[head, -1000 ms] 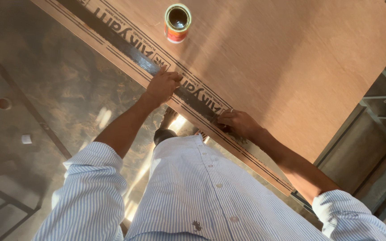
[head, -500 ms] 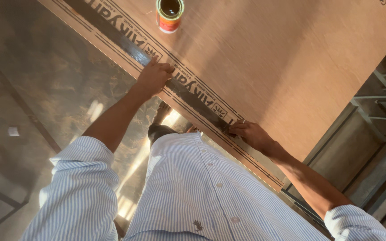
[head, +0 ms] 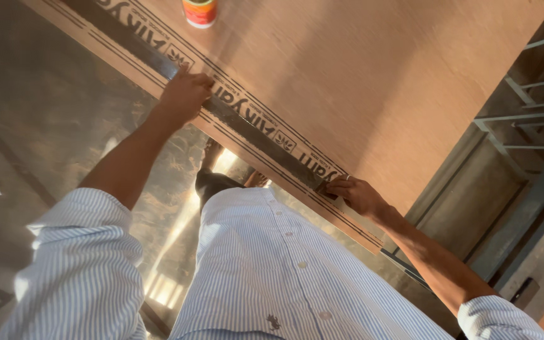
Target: The person applies a dark adhesive to the edge of a large wooden board using a small metal scraper. They repeatedly dip the scraper into a small can to retrieve more adhesive and spread it along the board's edge.
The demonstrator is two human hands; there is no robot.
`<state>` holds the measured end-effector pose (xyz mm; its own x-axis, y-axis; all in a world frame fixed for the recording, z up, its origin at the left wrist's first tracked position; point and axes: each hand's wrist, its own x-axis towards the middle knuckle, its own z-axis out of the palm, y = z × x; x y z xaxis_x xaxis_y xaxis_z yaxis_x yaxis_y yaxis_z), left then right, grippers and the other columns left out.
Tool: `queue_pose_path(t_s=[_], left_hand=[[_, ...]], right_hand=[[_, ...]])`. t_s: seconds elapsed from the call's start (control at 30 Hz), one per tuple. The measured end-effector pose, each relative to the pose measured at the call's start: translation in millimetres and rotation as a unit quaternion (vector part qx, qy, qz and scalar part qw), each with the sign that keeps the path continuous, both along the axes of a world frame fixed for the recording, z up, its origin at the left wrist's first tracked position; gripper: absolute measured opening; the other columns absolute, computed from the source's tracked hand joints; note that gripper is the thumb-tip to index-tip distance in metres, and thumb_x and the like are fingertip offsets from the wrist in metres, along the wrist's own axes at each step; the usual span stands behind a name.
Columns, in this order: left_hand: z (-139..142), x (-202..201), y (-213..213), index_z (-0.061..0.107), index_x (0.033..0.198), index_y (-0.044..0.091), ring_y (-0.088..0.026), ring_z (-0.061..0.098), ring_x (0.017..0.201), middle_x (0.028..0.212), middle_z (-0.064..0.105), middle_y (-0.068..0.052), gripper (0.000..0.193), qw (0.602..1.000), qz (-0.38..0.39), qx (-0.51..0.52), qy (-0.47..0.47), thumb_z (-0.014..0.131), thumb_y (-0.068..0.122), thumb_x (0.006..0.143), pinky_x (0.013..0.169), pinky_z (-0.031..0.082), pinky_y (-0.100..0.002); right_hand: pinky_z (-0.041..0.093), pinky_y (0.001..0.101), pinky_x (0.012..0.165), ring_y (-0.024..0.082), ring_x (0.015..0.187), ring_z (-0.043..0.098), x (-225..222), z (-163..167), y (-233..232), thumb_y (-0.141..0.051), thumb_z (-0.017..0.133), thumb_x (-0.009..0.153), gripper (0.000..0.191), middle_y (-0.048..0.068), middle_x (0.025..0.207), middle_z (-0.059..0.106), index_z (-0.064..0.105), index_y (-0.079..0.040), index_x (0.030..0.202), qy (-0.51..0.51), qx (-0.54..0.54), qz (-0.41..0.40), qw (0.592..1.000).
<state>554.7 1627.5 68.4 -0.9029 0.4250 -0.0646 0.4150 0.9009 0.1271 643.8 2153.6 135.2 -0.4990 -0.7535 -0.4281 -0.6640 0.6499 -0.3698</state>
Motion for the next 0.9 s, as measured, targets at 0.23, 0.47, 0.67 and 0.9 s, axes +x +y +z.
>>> queue_pose_path(t_s=[0.23,0.47,0.67,0.9], left_hand=[[-8,4,15,0.079,0.112,0.025,-0.014,0.055,0.133,0.144,0.062,0.004,0.027,0.997,-0.008,-0.072,-0.010,0.068,0.012,0.091,0.126,0.022,-0.050],[-13,19,26,0.078,0.116,0.020,-0.015,0.058,0.131,0.139,0.065,0.004,0.032,0.999,-0.012,-0.050,0.019,0.068,0.006,0.088,0.127,0.028,-0.049],[-3,23,34,0.078,0.113,0.019,-0.016,0.060,0.128,0.137,0.064,0.002,0.033,0.999,-0.014,-0.050,0.014,0.073,0.008,0.082,0.126,0.028,-0.049],[12,33,43,0.069,0.124,0.017,-0.016,0.056,0.133,0.138,0.063,0.000,0.054,0.993,-0.079,-0.078,0.026,0.082,0.021,0.072,0.118,0.035,-0.048]], right_hand=[[0.050,0.0314,0.112,0.020,0.130,0.059,31,-23,73,0.006,0.069,0.080,0.047,-0.002,0.134,0.068,0.071,-0.013,0.123,0.045,-0.018,0.023,0.999],[0.053,0.0353,0.107,0.023,0.121,0.063,64,-19,118,0.012,0.067,0.075,0.048,0.001,0.128,0.072,0.076,-0.012,0.116,0.022,-0.054,-0.066,0.996],[0.068,0.0310,0.082,0.019,0.091,0.079,130,-14,116,0.007,0.067,0.097,0.019,0.008,0.105,0.079,0.078,-0.006,0.107,0.074,-0.298,-0.466,0.830],[0.053,0.0264,0.066,0.010,0.075,0.063,191,-35,92,-0.008,0.078,0.093,0.019,0.011,0.084,0.074,0.079,0.000,0.110,0.142,-0.266,-0.684,0.664]])
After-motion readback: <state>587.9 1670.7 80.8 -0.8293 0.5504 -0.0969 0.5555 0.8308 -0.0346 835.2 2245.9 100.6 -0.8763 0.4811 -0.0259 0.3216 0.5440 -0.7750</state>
